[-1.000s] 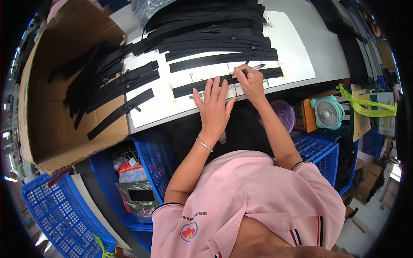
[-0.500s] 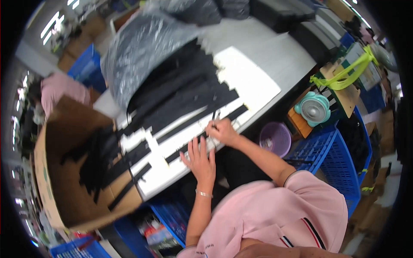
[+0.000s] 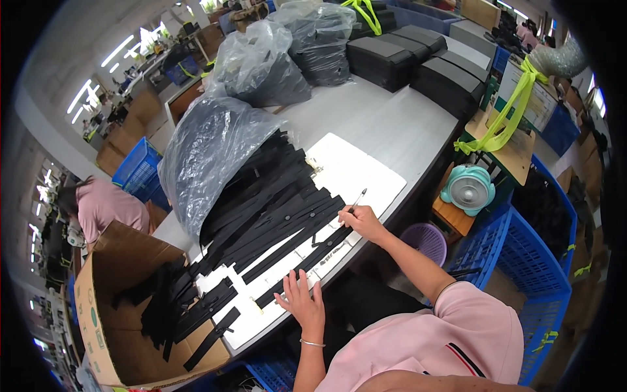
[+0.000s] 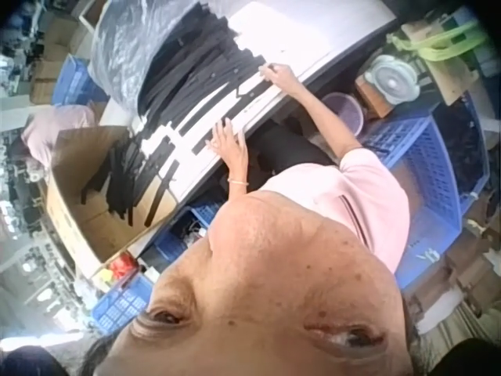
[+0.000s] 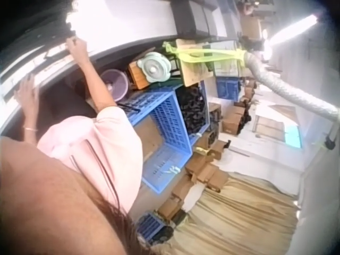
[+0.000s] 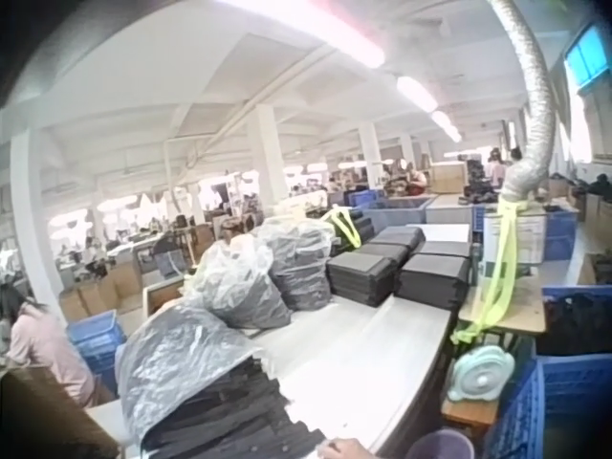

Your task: Use a pen to mark specific positions on black zippers aligned on a template.

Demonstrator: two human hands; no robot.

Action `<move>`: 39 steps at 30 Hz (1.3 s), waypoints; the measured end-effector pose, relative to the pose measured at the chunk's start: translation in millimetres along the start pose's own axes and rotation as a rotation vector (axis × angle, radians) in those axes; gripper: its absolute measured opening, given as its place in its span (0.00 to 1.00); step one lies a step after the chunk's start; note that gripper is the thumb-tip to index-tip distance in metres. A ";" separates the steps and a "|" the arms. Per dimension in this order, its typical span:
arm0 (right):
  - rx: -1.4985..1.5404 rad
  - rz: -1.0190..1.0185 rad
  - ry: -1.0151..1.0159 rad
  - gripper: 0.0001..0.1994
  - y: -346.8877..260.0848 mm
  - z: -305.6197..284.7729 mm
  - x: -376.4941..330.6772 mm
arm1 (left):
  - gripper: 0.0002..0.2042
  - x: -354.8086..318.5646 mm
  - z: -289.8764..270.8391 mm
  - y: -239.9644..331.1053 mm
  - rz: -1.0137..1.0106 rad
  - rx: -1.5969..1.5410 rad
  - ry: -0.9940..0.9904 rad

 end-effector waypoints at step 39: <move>-0.331 -0.246 -0.036 0.13 -14.5 17.7 -7.8 | 0.05 76.6 37.6 79.8 0.227 -0.366 0.236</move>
Point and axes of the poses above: each hand's wrist, its own x-axis towards the middle knuckle, its own z-axis out of the palm, y = z × x, the point moved 10 cm from there along x, towards the middle knuckle, and after that the axes turned 10 degrees about -x, right-handed, at the moved point
